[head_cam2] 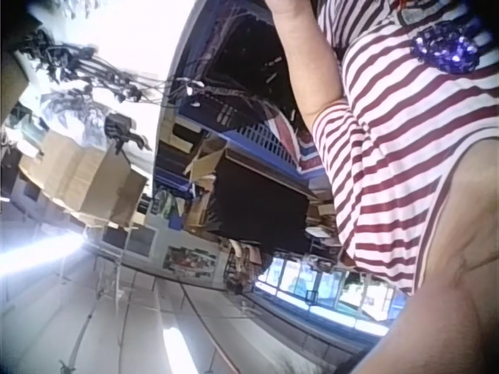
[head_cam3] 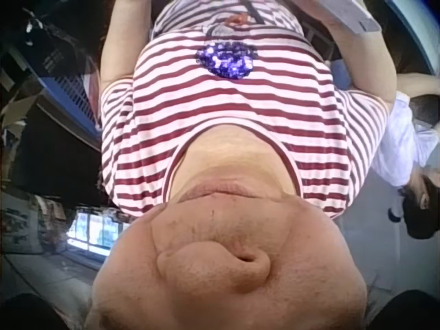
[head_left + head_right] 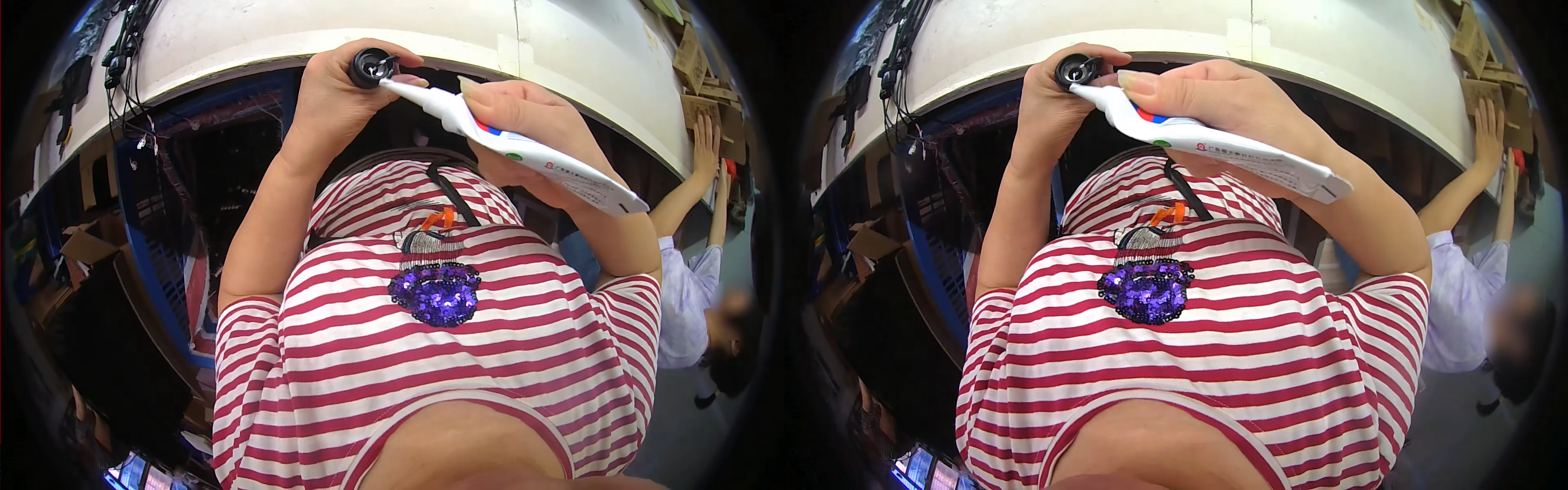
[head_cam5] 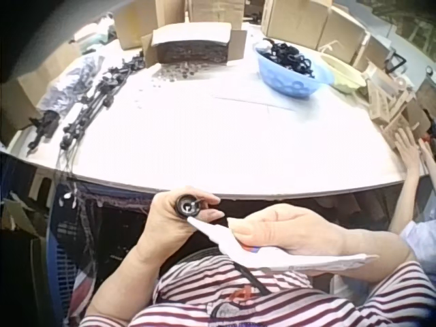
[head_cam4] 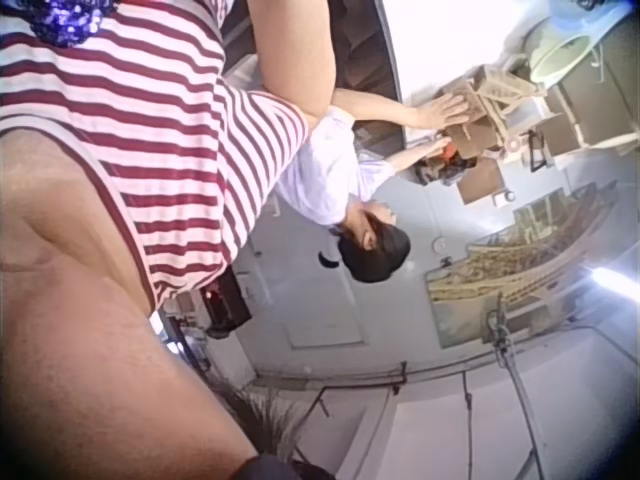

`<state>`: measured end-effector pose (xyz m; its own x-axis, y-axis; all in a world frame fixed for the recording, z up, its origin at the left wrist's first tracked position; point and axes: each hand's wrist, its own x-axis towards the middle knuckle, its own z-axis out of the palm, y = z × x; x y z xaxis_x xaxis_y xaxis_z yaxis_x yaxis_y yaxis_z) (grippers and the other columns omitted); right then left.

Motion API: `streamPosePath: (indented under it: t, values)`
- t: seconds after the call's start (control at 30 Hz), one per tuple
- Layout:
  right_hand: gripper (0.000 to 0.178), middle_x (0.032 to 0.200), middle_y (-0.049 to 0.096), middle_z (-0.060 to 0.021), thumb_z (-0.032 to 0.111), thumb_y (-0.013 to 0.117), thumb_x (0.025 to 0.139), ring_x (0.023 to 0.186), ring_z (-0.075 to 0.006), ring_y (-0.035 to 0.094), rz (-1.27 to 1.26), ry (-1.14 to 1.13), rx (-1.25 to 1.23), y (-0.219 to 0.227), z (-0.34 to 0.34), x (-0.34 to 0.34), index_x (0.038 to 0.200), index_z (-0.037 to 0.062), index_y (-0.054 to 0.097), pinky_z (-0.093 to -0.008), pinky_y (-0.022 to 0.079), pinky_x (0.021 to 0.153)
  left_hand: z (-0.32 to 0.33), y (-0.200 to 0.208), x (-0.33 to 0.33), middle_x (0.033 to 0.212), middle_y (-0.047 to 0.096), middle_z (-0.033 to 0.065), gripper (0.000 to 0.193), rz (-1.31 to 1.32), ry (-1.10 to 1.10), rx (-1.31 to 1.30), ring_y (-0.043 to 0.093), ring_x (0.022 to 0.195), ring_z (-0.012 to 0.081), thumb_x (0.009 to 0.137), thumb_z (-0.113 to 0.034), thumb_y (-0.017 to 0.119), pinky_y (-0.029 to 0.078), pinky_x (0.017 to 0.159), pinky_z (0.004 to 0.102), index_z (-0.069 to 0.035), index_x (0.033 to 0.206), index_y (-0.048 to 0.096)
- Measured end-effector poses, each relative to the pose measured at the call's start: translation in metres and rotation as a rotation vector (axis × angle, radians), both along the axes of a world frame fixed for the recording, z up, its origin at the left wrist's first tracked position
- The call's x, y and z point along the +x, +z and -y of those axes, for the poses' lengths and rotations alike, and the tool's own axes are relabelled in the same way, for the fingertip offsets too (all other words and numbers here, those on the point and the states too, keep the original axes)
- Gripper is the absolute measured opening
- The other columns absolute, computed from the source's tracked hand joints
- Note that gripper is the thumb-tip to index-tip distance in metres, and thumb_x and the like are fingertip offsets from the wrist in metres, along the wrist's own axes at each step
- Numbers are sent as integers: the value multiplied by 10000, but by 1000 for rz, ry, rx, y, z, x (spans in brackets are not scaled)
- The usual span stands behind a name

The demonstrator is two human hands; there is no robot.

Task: The person assembles small black cylindrical electronic components by applying adhesive from a tube into the housing, inserting a small metallic part, and screwing on a cap. The person repeats this process for multiple units at a workbench.

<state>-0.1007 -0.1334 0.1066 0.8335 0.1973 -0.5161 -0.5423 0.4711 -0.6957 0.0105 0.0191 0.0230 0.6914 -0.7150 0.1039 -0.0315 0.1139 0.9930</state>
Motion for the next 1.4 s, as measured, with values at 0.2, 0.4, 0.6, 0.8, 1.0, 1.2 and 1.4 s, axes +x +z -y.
streamPosePath:
  t: [0.2,0.4,0.6,0.8,1.0,1.2,1.4]
  values:
    - [302,520,478,25,316,563,870,405,-23,361,72,49,33,-8,13,5,820,23,618,-167,238,374,4,2,-2,786,651,26,192,70,43,44,591,716,81,696,-64,726,466,657,195,-28,871,654]
    - [298,658,502,51,315,512,897,560,-16,404,428,-52,-643,-1,36,26,826,38,597,-182,341,498,-1,7,3,1065,493,81,567,347,37,161,506,945,173,631,-164,757,442,768,286,-109,1155,547]
    - [298,639,537,-18,293,529,868,590,-88,453,540,-192,-1140,-35,113,105,824,11,614,-238,383,557,-3,7,-1,965,431,103,571,245,42,-43,405,775,141,841,-426,520,347,664,232,-15,1215,390]
    - [316,679,560,-3,322,523,875,606,-86,473,425,-180,-1337,-58,140,156,874,27,637,-234,380,562,-12,4,8,722,434,19,329,-158,-80,-154,350,580,76,861,-317,562,287,521,211,-48,1001,436]
    - [371,707,605,-71,411,525,844,655,-179,547,351,-170,-1720,-51,144,160,868,60,644,-313,421,620,-12,22,7,806,453,35,483,-320,-306,-317,407,688,107,835,-215,585,330,626,235,-1,1229,405]
    - [350,791,624,-105,389,523,852,763,-227,587,490,245,-1137,-20,72,80,860,54,626,-309,448,714,-15,20,2,844,478,39,562,-174,-87,-178,427,683,98,784,-190,664,353,606,231,4,1246,410]
    - [573,1198,498,-197,263,608,785,1136,-291,468,440,457,-930,-136,14,11,1269,41,398,-348,360,963,2,27,-4,898,470,40,633,-180,-93,-304,434,707,98,792,-153,657,358,622,222,1,1313,331]
